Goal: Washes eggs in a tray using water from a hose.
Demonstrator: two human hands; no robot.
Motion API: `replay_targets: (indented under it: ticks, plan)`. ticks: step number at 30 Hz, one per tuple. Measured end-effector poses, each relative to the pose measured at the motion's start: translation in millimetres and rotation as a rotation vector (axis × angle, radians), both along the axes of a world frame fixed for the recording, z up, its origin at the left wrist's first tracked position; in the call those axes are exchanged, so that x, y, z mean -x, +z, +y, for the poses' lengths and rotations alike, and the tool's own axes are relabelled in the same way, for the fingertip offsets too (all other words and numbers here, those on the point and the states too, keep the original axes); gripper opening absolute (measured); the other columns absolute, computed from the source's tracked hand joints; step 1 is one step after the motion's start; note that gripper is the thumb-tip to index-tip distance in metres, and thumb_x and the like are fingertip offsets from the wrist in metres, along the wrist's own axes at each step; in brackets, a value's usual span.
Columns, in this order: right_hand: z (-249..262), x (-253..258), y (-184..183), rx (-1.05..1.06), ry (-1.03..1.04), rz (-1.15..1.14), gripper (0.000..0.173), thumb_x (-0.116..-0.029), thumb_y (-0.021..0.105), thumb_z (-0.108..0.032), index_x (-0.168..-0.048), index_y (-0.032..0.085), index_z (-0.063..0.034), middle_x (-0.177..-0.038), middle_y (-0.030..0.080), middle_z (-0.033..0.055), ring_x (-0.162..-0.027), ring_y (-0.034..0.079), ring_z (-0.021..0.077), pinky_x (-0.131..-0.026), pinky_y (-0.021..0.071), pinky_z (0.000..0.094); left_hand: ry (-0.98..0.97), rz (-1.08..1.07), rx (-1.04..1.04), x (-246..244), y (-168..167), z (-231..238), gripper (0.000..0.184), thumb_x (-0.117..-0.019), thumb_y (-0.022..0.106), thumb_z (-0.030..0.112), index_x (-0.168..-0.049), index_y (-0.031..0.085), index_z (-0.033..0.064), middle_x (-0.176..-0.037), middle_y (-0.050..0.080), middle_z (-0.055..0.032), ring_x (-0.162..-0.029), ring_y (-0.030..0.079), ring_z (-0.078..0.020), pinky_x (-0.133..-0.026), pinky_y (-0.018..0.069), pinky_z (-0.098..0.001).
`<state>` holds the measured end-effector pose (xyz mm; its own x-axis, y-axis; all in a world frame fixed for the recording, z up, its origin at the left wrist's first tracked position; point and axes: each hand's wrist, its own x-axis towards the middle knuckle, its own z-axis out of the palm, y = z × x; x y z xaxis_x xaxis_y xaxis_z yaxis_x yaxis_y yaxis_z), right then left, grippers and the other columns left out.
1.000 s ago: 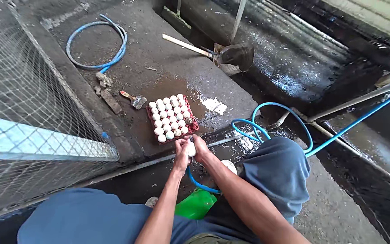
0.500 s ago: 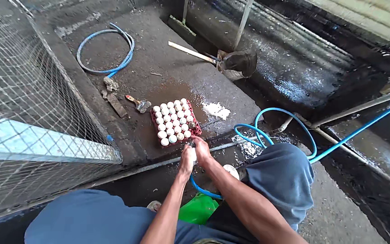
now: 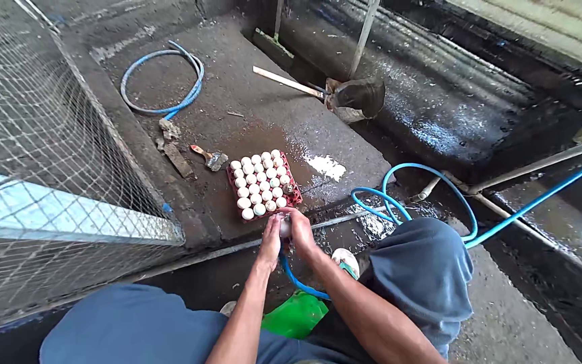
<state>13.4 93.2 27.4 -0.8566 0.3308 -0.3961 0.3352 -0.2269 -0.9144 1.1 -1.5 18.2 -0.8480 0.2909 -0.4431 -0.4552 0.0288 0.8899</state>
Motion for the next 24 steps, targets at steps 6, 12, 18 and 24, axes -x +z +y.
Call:
replay_targets:
  ticks: [6,12,18,24]
  plan:
    - [-5,4,-2,0.003,-0.077,-0.109,0.041,-0.1094,0.034,-0.02,-0.132,0.061,0.0011,-0.131,0.063,0.0197,-0.121,0.059,0.0267,-0.103,0.0463,0.0479,0.069,0.251,0.195,-9,1,13,0.042,-0.1063,0.03,0.016,-0.111,0.064,-0.0091,-0.107,0.064,-0.0178,-0.102,0.059,-0.0192,-0.094,0.0475,-0.0384]
    - [-7,1,4,-0.06,-0.078,-0.072,0.041,-0.1061,0.037,-0.015,-0.132,0.064,-0.0002,-0.131,0.065,0.0181,-0.121,0.06,0.0255,-0.102,0.0473,0.0473,0.052,0.17,0.213,-7,6,14,0.045,-0.1107,0.028,0.018,-0.113,0.064,-0.009,-0.106,0.064,-0.0187,-0.1,0.06,-0.0202,-0.093,0.0483,-0.0391]
    - [-21,-13,7,-0.168,-0.075,-0.048,0.047,-0.107,0.029,-0.017,-0.131,0.063,0.0029,-0.127,0.066,0.0209,-0.121,0.061,0.0276,-0.104,0.0469,0.0479,0.109,0.155,0.268,-7,8,16,0.045,-0.1095,0.028,0.015,-0.116,0.062,-0.0132,-0.115,0.064,-0.0251,-0.11,0.059,-0.0261,-0.1,0.0451,-0.0421]
    - [10,11,2,0.44,-0.033,-0.355,0.053,-0.111,0.021,-0.036,-0.109,0.063,-0.0045,-0.087,0.065,0.012,-0.074,0.063,0.0223,-0.064,0.0527,0.0407,0.013,-0.08,-0.09,-1,9,3,0.052,-0.1036,0.011,0.023,-0.11,0.061,0.0074,-0.074,0.062,-0.0007,-0.053,0.05,-0.0032,-0.047,0.0427,-0.02]
